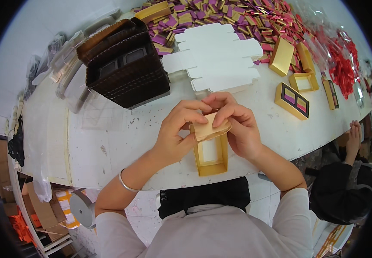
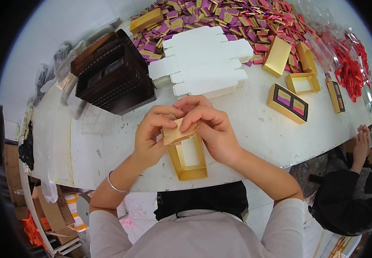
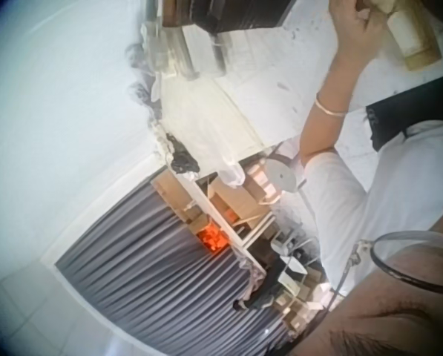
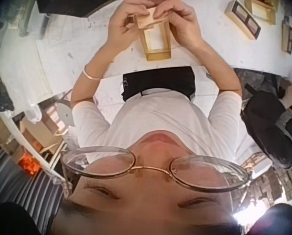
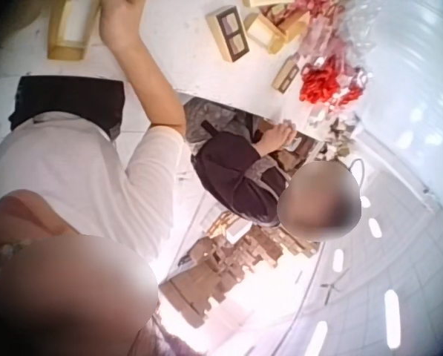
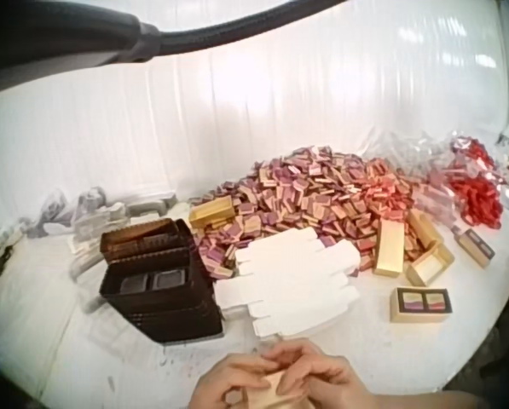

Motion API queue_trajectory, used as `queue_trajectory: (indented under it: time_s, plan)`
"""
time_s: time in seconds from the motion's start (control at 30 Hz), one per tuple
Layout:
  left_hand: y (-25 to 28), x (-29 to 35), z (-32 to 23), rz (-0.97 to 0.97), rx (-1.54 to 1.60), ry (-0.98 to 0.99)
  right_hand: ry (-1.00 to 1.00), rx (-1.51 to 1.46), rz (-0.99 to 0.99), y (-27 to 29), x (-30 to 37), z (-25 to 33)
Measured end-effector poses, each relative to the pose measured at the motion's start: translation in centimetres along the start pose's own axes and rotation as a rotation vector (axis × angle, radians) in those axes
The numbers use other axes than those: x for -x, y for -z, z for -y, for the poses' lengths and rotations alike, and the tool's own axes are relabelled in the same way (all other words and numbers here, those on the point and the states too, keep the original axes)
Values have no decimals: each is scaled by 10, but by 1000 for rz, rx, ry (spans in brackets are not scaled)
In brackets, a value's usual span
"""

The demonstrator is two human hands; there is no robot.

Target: The person folds flat cardboard pieces into small rectangular boxes, places a black plastic tray inside, and adds two small colorful packets. The process is repeated multiple times on a white table with stacks of materials nearby.

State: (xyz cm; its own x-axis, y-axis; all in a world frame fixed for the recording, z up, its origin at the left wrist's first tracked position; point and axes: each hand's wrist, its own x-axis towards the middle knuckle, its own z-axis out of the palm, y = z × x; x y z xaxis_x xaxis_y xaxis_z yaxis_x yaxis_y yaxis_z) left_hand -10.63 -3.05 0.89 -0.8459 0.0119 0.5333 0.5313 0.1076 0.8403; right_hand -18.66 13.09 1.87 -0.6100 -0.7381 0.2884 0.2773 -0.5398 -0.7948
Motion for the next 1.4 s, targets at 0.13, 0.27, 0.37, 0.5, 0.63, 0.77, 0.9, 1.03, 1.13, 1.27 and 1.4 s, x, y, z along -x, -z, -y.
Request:
queue_trajectory:
  time_s: [0.13, 0.27, 0.37, 0.5, 0.63, 0.77, 0.9, 1.03, 1.13, 1.27, 1.4]
  plan:
    - [1, 0, 8, 45, 71, -36, -34, 55, -41, 6, 5, -7]
    - [-1, -1, -5, 24, -34, 80, 1, 104, 7, 9, 5, -5]
    - [1, 1, -7, -34, 11, 163, -46, 194, 71, 6, 2, 5]
    - [1, 0, -7, -115, 100, 209, -54, 600, 90, -1, 0, 9]
    - [-5, -2, -9, -137, -76, 295, -35, 785, 149, -4, -2, 0]
    - [-12, -2, -3, -204, -224, 191, 82, 866, 184, -14, -3, -4]
    - [-11, -1, -2, -167, -320, 112, 57, 709, 126, -8, -1, -10]
    - [-15, 0, -7, -193, -404, 22, 153, 655, 13, -14, -4, -15]
    - [-10, 2, -15, -150, -537, 32, 74, 644, -80, -18, -6, -12]
    - [9, 5, -20, -199, -473, 0, 49, 559, -175, -17, -16, -4]
    - [14, -5, -22, -20, 60, 500, 9, 552, -211, -16, -15, -1]
